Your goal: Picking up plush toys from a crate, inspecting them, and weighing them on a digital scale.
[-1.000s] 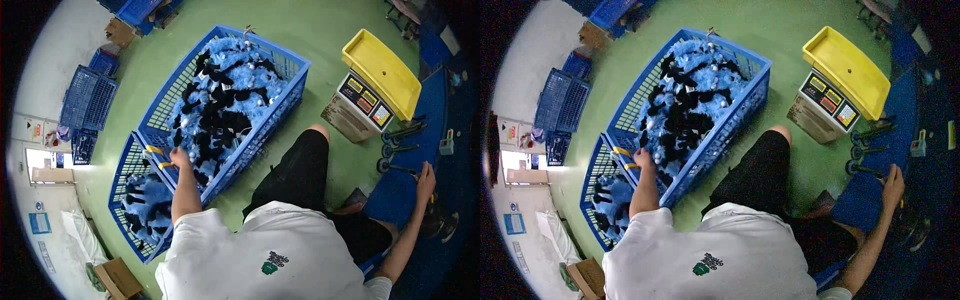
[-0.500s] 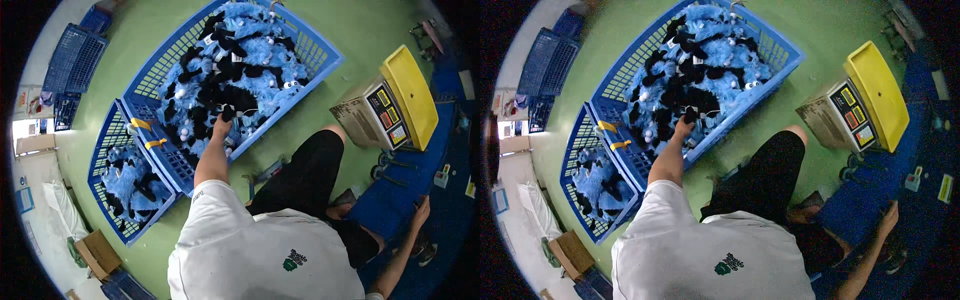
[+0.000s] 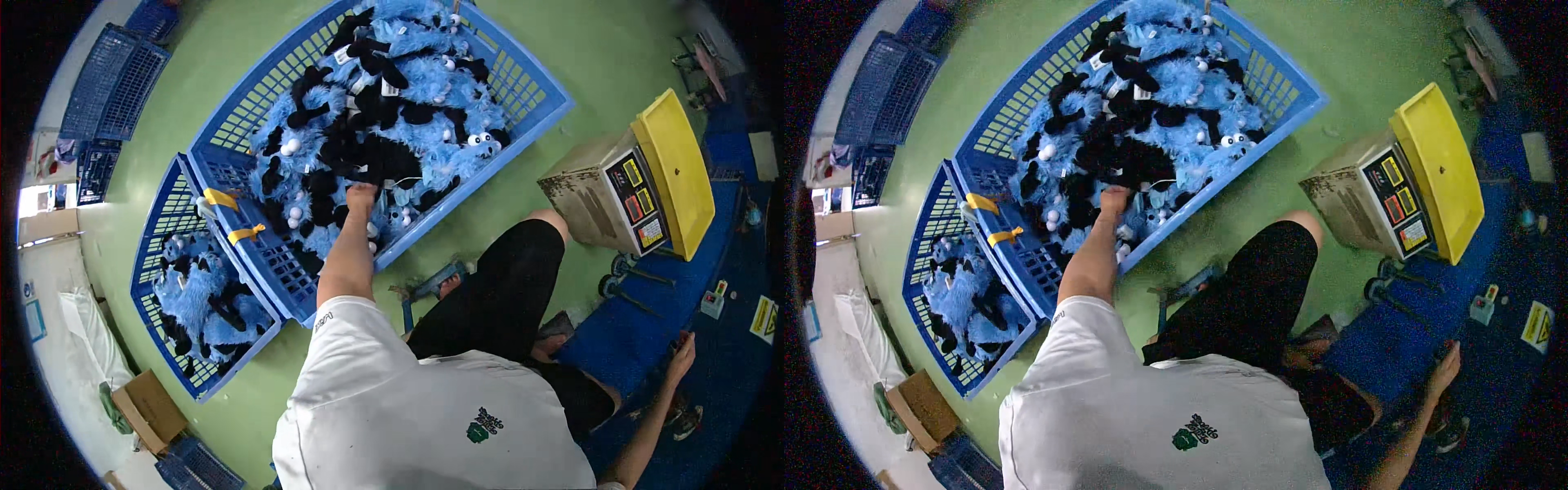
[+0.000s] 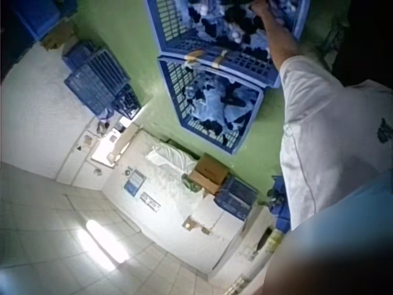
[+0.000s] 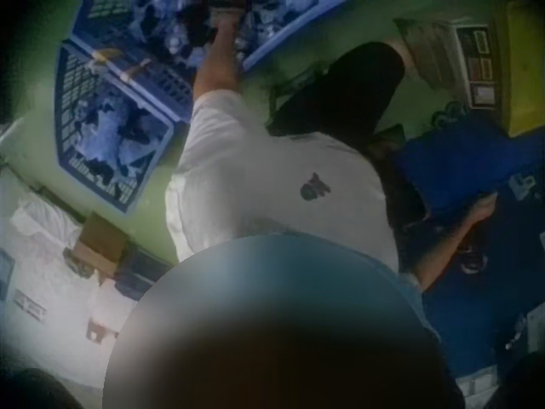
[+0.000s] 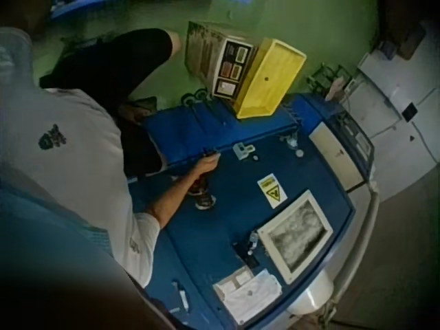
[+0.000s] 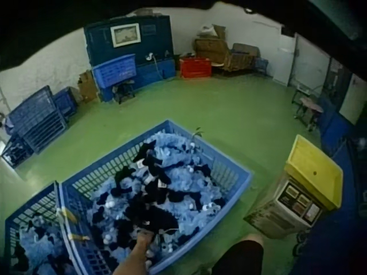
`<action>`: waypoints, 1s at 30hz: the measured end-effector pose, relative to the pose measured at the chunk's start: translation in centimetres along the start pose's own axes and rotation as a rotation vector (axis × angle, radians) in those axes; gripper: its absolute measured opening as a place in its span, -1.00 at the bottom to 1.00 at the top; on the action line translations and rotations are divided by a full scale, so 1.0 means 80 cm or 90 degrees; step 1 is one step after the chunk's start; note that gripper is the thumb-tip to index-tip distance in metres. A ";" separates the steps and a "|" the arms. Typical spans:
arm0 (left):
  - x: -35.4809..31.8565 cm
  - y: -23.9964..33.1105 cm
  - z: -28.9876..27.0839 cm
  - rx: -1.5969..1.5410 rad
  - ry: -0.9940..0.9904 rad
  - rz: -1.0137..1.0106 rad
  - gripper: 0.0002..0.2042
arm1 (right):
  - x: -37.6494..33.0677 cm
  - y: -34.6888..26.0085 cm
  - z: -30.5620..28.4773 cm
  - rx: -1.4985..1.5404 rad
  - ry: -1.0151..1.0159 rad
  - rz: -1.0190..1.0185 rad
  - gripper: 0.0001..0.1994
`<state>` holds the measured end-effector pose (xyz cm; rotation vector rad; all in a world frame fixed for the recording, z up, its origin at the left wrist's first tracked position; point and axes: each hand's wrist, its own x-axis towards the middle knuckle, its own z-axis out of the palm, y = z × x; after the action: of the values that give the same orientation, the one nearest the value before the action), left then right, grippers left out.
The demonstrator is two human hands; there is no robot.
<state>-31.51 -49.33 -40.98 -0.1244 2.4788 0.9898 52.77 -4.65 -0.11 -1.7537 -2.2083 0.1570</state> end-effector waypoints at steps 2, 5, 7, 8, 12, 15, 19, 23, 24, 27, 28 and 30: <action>-0.051 0.092 0.061 -0.182 -0.082 0.028 -0.83 | -0.013 0.025 -0.035 -0.023 -0.026 0.024 -0.46; -0.170 0.252 -0.018 -0.694 -0.121 0.076 -0.95 | -0.016 -0.118 -0.027 0.046 -0.058 0.149 -0.53; -0.253 0.327 -0.020 -0.673 -0.156 0.200 -0.95 | -0.017 -0.163 -0.026 0.060 -0.041 0.093 -0.58; -0.296 0.359 -0.018 -0.642 -0.186 0.313 -0.96 | -0.019 -0.185 -0.024 0.065 -0.036 0.038 -0.63; -0.486 0.424 -0.013 -0.459 -0.374 0.634 -0.88 | -0.029 -0.376 0.015 0.422 -0.226 0.016 -0.67; -0.592 0.436 0.000 -0.445 -0.623 0.885 -0.85 | -0.033 -0.444 0.037 0.835 -0.410 0.047 -0.33; -0.656 0.390 0.027 -0.335 -0.861 0.877 -0.88 | -0.035 -0.441 0.053 0.951 -0.165 0.165 -0.49; -0.660 0.408 0.067 -0.374 -0.875 0.534 -0.86 | -0.042 -0.391 0.020 0.923 -0.140 0.106 -0.66; -0.660 0.417 0.077 -0.395 -0.837 0.374 -0.78 | -0.049 -0.379 0.012 0.925 -0.118 0.121 -0.66; -0.626 0.410 0.123 -0.361 -0.965 0.031 -0.65 | -0.074 -0.360 -0.004 0.795 -0.172 0.068 -0.72; -0.619 0.406 0.139 -0.307 -1.126 -0.170 -0.61 | -0.081 -0.353 -0.006 0.752 -0.193 0.050 -0.74; -0.635 0.416 0.143 -0.246 -1.112 -0.062 -0.62 | -0.097 -0.333 -0.002 0.779 -0.195 0.048 -0.74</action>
<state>9.67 -21.52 -4.28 0.3553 0.6851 0.8494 29.61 -18.63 6.11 -1.0896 -1.5231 1.4902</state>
